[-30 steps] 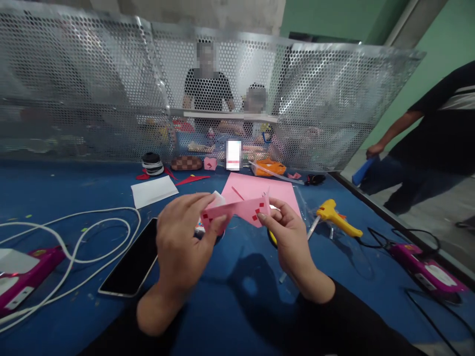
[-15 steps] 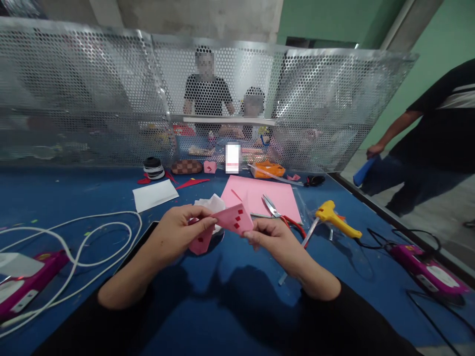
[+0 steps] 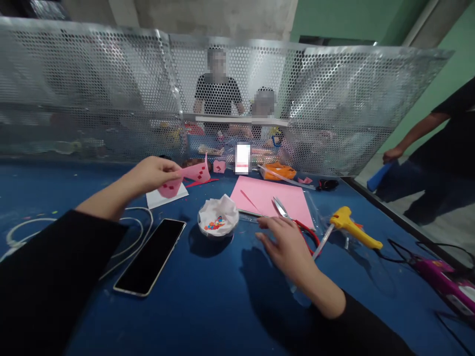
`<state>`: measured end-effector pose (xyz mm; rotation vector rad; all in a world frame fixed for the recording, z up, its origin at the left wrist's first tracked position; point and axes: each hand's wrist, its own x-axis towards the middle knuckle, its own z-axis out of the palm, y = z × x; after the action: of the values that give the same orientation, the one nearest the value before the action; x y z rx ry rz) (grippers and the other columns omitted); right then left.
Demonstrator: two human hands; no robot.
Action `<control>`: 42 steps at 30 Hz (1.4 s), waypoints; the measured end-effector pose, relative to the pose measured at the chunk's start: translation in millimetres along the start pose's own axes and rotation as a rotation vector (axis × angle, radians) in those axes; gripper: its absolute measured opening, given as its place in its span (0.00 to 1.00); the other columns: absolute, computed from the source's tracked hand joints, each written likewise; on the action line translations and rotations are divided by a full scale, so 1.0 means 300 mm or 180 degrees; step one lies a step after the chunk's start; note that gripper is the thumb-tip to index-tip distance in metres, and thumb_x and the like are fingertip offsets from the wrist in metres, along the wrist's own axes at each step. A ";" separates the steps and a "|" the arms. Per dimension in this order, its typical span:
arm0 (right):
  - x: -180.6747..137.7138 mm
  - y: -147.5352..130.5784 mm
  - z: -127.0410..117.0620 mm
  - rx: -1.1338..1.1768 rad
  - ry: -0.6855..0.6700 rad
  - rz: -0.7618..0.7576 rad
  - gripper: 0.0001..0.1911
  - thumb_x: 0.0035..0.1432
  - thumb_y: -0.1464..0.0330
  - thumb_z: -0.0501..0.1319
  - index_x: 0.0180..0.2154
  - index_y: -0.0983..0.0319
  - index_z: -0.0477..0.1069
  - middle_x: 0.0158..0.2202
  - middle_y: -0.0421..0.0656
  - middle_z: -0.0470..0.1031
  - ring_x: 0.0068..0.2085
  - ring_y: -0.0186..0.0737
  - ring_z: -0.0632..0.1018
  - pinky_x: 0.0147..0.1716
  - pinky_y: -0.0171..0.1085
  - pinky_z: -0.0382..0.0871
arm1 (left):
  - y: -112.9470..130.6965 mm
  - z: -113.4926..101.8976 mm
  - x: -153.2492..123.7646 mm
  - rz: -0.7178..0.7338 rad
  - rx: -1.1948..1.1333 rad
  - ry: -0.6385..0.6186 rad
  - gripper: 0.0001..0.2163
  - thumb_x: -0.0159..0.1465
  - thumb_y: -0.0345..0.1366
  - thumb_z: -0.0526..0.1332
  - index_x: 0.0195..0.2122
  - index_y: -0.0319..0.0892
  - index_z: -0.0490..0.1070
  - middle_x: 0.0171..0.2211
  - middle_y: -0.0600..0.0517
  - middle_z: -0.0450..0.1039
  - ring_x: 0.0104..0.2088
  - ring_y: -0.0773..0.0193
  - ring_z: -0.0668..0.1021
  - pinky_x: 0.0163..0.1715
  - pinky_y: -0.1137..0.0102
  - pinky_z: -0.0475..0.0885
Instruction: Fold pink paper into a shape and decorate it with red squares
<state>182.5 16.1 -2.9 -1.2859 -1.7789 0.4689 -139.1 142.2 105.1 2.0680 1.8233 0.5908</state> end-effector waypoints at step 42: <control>0.453 -0.032 -0.026 0.1283 -0.0745 0.0227 0.26 0.59 0.44 0.54 0.22 0.57 0.57 0.17 0.30 0.48 0.17 0.29 0.55 0.16 0.33 0.56 | 0.039 -0.043 0.333 0.0298 0.0742 -0.0840 0.09 0.64 0.37 0.63 0.43 0.39 0.77 0.42 0.50 0.78 0.42 0.57 0.79 0.41 0.64 0.74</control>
<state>171.0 133.3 66.2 -1.0422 -1.7146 0.9976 -125.5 239.1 131.4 2.2649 1.7172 0.1204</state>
